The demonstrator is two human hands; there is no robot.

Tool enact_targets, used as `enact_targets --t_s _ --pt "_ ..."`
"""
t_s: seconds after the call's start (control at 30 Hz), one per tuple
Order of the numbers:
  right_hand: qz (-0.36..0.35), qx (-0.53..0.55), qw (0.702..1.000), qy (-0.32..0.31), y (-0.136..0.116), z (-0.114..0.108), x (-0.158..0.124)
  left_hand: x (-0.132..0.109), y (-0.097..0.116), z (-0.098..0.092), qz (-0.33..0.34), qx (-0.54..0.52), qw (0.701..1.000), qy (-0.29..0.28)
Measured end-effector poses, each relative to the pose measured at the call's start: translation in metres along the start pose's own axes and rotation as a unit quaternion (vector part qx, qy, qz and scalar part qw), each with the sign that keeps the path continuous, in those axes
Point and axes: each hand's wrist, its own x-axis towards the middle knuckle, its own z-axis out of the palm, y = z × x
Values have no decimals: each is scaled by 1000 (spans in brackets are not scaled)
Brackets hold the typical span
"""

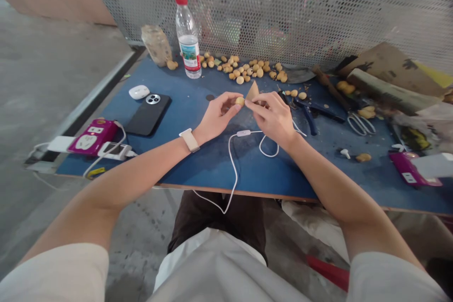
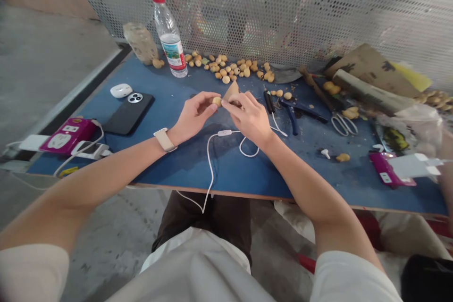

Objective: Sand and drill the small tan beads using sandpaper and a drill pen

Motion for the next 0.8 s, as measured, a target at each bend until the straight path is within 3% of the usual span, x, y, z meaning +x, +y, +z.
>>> enact_targets --t_s 0.27,0.47,0.57,0.8 --pt "40 33 999 -2 -7 -2 4 -2 2 -2 46 12 999 11" --pt "56 52 997 17 -16 -1 4 -3 7 -6 106 140 984 44" --pt "86 51 995 13 -22 0 4 -2 10 -13 148 203 967 33" --pt "113 96 988 52 -35 2 4 -2 12 -18 189 235 953 27"
